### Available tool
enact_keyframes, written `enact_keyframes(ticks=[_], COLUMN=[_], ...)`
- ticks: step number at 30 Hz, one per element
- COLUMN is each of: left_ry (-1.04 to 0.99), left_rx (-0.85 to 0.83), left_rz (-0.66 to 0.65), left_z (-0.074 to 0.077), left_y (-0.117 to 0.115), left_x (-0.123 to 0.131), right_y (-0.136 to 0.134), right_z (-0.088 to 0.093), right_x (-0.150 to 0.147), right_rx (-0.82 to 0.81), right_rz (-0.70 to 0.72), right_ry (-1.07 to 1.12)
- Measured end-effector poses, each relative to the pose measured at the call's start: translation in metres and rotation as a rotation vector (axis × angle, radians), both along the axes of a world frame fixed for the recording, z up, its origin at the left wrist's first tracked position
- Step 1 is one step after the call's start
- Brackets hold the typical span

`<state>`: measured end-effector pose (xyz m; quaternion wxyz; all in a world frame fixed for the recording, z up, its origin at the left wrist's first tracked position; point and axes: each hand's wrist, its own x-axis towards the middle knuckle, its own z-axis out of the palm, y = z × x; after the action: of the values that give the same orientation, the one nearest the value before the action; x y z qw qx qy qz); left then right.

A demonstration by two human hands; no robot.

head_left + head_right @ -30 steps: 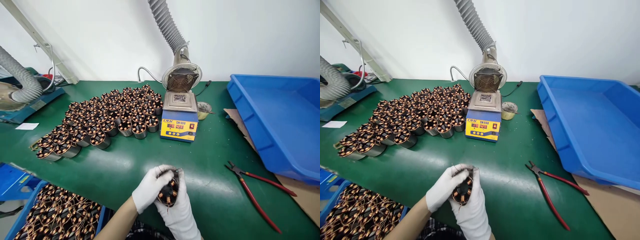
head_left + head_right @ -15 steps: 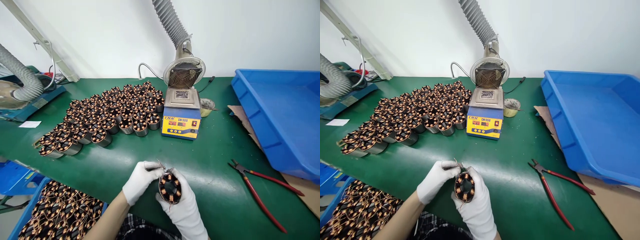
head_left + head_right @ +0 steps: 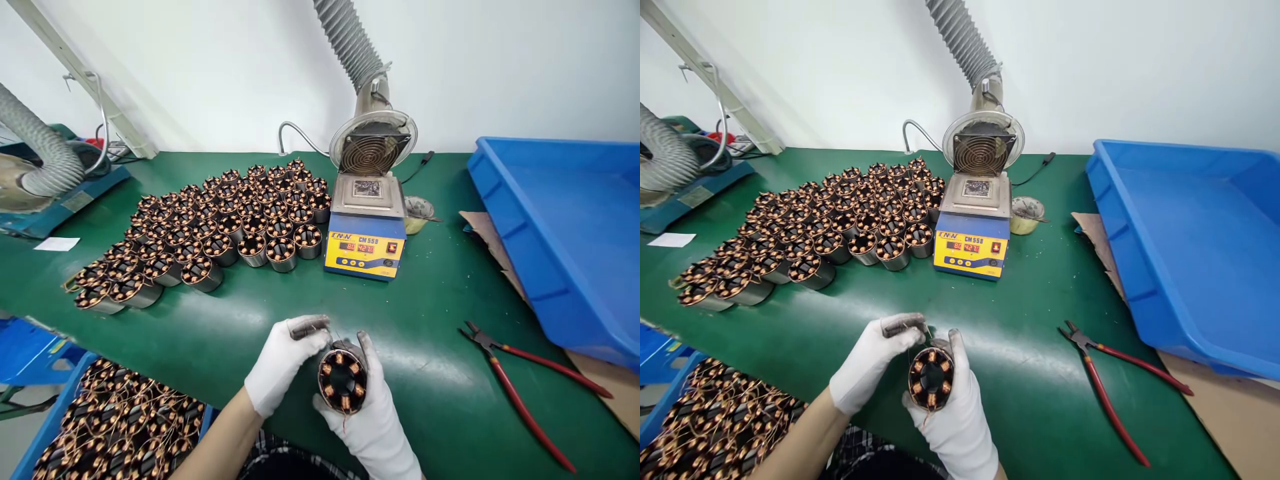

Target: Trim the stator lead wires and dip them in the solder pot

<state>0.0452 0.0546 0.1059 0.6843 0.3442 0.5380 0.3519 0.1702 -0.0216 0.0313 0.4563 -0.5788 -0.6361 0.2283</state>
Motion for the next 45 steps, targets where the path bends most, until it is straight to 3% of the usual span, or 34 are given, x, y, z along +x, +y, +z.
enact_keyframes(ticks=[2, 7, 13, 16, 19, 23, 26, 28, 31, 33, 38, 45], left_ry=[-0.004, 0.040, 0.103, 0.157, 0.111, -0.100, -0.178, -0.130, -0.045, -0.024, -0.006, -0.042], left_rx=[-0.015, 0.045, 0.044, 0.104, 0.056, -0.020, 0.060, 0.092, 0.089, 0.116, 0.148, 0.128], left_rz=[0.005, -0.161, -0.021, -0.108, -0.147, 0.036, 0.176, 0.109, -0.218, -0.357, -0.315, -0.310], left_z=[-0.002, -0.003, 0.003, 0.007, 0.005, -0.006, -0.009, -0.008, -0.008, -0.010, -0.019, -0.019], left_y=[-0.003, 0.000, 0.004, 0.005, 0.004, 0.000, 0.001, 0.002, 0.004, 0.005, 0.007, -0.003], left_x=[0.005, 0.015, 0.017, 0.019, 0.023, 0.017, 0.001, -0.009, -0.016, -0.013, -0.007, -0.003], right_y=[0.000, 0.000, 0.000, -0.001, -0.001, -0.002, -0.002, -0.002, 0.000, 0.002, 0.003, -0.004], right_z=[0.002, 0.004, 0.005, 0.006, 0.005, 0.003, 0.002, 0.002, 0.004, 0.006, 0.007, -0.007], right_x=[0.000, -0.003, -0.002, -0.001, -0.001, 0.000, 0.000, 0.000, -0.001, -0.001, 0.000, -0.002], right_rx=[0.003, -0.037, -0.088, -0.078, -0.045, 0.019, 0.036, 0.064, 0.116, 0.124, 0.069, -0.019], right_rz=[-0.018, -0.027, -0.024, -0.023, -0.037, -0.062, -0.077, -0.089, -0.080, -0.066, -0.034, -0.088], right_ry=[-0.018, 0.005, 0.049, 0.036, -0.009, -0.067, -0.093, -0.101, -0.071, -0.038, 0.016, 0.071])
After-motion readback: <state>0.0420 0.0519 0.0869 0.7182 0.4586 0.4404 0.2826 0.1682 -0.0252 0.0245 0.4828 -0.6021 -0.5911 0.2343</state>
